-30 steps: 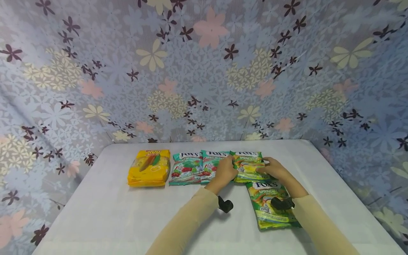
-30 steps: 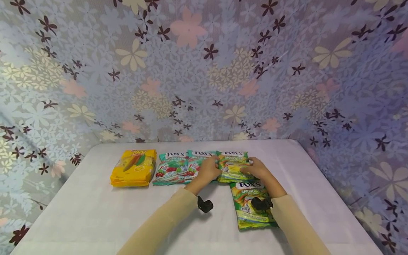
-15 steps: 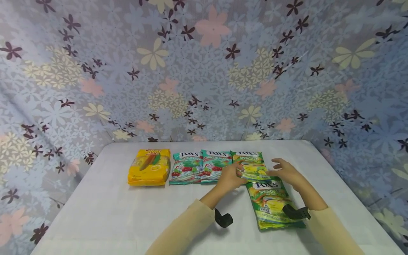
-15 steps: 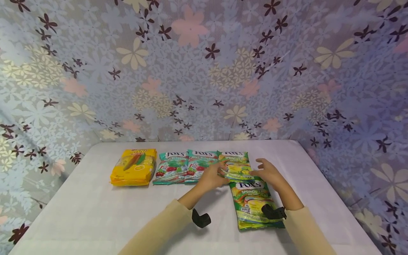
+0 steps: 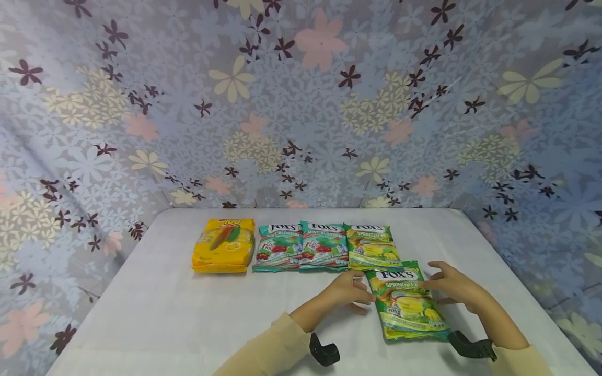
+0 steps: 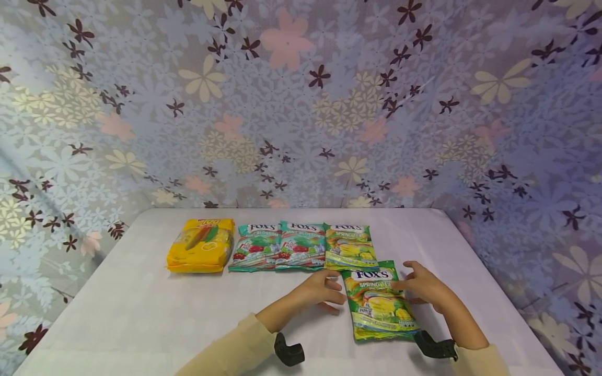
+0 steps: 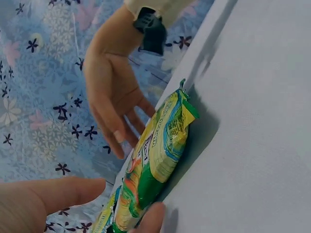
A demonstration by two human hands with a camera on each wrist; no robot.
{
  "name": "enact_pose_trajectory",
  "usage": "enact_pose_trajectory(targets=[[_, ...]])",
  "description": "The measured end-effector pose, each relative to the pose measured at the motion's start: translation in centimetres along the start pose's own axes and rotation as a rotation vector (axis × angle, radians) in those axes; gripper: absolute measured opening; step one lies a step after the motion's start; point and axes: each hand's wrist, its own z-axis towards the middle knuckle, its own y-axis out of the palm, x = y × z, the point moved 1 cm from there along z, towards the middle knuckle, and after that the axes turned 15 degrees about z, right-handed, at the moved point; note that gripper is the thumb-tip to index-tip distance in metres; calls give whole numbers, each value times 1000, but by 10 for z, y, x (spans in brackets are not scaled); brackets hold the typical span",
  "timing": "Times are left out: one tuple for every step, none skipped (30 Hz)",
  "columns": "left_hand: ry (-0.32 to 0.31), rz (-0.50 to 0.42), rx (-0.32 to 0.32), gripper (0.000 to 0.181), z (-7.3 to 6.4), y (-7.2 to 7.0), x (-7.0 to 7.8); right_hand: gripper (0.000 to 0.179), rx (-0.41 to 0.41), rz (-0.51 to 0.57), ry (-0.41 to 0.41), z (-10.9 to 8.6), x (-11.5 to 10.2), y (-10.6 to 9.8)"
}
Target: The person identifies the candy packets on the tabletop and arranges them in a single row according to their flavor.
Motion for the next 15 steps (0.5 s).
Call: enact_pose_trajectory(targets=[[-17, -49, -21, 68, 0, 1, -1, 87, -7, 10, 17, 0, 3, 0], [-31, -82, -35, 71, 0, 1, -2, 87, -16, 19, 30, -1, 6, 0], [-45, -107, -52, 73, 0, 1, -3, 86, -25, 27, 37, -1, 8, -1], [-57, -120, -67, 74, 0, 1, -3, 86, -35, 32, 45, 0, 10, -1], [-68, -129, -81, 74, 0, 1, -4, 86, -42, 35, 52, 0, 12, -2], [-75, -136, -94, 74, 0, 2, -4, 85, -44, 40, 66, 1, 13, -2], [-82, -140, -108, 73, 0, 2, -4, 86, -50, 37, 75, 2, 15, -2], [-83, -146, -121, 73, 0, 2, -4, 86, -56, 42, 82, 2, 16, -2], [-80, -154, -136, 72, 0, 3, -5, 86, -57, 49, 94, 2, 17, -1], [-76, -156, -146, 71, 0, 4, -5, 87, -60, 54, 105, 2, 18, -1], [-71, -160, -155, 70, 0, 5, -5, 88, -65, 63, 114, 2, 19, 0], [-66, -165, -164, 70, 0, 5, -5, 88, -76, 72, 117, 1, 20, 0], [-59, -167, -168, 69, -1, 6, -4, 88, -85, 80, 119, 1, 21, 1], [-51, -169, -169, 68, -1, 7, -5, 88, -93, 92, 119, 0, 22, 1], [-45, -173, -171, 68, -2, 8, -5, 87, -101, 102, 118, -1, 24, 1]])
